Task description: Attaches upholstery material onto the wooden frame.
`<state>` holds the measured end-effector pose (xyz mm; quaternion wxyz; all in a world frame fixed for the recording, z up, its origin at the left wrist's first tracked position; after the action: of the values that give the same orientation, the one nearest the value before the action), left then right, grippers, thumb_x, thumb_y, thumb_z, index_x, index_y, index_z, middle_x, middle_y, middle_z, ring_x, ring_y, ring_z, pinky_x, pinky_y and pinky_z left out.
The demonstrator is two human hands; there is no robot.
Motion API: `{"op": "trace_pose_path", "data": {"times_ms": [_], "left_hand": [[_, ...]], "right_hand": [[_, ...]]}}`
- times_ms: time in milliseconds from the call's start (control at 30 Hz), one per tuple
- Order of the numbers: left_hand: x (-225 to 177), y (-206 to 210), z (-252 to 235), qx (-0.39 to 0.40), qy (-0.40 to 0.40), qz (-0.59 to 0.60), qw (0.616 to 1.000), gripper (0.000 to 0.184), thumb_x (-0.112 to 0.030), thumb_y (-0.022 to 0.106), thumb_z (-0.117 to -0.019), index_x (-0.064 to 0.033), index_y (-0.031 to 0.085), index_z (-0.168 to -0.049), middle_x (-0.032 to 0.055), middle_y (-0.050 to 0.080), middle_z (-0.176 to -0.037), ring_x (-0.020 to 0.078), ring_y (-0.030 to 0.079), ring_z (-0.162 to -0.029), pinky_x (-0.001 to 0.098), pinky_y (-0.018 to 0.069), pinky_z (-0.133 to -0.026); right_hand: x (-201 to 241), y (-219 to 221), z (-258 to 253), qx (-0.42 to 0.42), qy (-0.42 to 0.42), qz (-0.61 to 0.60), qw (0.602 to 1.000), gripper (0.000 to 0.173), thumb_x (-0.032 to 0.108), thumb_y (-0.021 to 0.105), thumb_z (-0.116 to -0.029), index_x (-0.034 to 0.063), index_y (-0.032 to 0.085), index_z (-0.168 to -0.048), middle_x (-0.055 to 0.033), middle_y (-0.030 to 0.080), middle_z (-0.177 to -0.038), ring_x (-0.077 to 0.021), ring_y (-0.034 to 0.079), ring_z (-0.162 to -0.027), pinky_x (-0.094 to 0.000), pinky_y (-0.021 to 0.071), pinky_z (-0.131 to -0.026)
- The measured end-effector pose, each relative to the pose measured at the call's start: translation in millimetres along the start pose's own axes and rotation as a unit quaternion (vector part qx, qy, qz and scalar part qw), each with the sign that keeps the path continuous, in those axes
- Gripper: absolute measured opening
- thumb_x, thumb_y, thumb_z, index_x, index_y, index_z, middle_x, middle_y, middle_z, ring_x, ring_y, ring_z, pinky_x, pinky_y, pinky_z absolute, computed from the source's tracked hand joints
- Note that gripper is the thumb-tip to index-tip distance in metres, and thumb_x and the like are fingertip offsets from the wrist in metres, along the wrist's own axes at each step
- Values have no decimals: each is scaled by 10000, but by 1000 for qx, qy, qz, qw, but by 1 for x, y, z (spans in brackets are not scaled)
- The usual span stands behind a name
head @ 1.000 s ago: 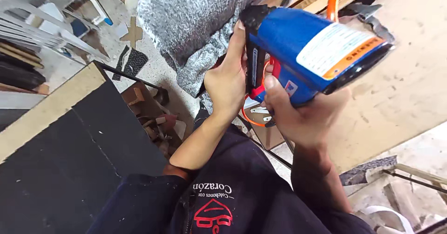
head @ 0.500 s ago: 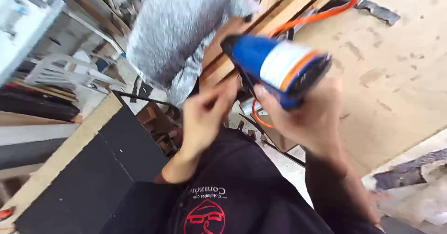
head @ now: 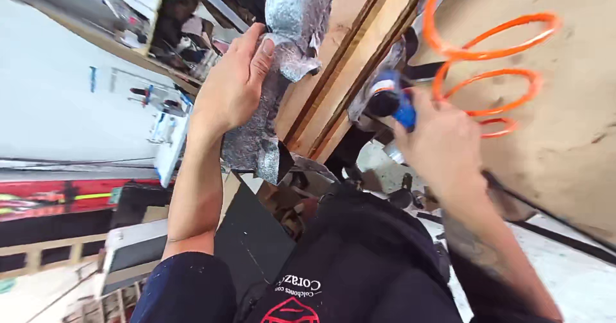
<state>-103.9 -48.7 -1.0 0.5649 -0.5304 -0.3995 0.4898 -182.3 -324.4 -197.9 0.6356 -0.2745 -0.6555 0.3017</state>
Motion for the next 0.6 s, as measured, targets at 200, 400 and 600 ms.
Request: {"op": "trace_pose_path", "data": {"times_ms": [200, 400, 600], "left_hand": [[-19, 4, 10, -15, -18, -93, 995, 668, -588, 236, -1083, -195, 305, -1619, 152, 458, -1554, 329, 585, -1289, 586, 503, -979], [-28, 7, 14, -12, -32, -140, 990, 651, -563, 232, -1092, -189, 271, -1623, 149, 434, -1567, 346, 660, -1124, 577, 556, -817], [-35, 9, 23, -40, -44, -167, 984, 608, -529, 256, -1101, -222, 270, -1626, 144, 479, -1526, 340, 690, -1004, 564, 564, -710]], "right_hand": [[-156, 41, -46, 74, -22, 133, 988, 686, 16, 753, -834, 73, 509, -1472, -457, 574, -1155, -702, 513, -1117, -862, 352, -908], [-37, 34, -38, -41, -82, -152, 984, 471, 429, 524, -1056, 2, 715, -1108, -232, 706, -1071, -398, 677, -1049, -619, 529, -905], [124, 61, -77, 7, 20, -666, 745, 403, 483, 739, -926, 87, 755, -849, 0, 694, -732, -98, 650, -652, -312, 563, -624]]}}
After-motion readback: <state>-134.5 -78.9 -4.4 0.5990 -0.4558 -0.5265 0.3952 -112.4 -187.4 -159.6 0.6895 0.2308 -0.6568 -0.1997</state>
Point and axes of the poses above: each hand's wrist, its own z-axis away from the middle knuckle, its own y-axis out of the palm, x = y × z, the point moved 3 cm from there along -z, towards the middle knuckle
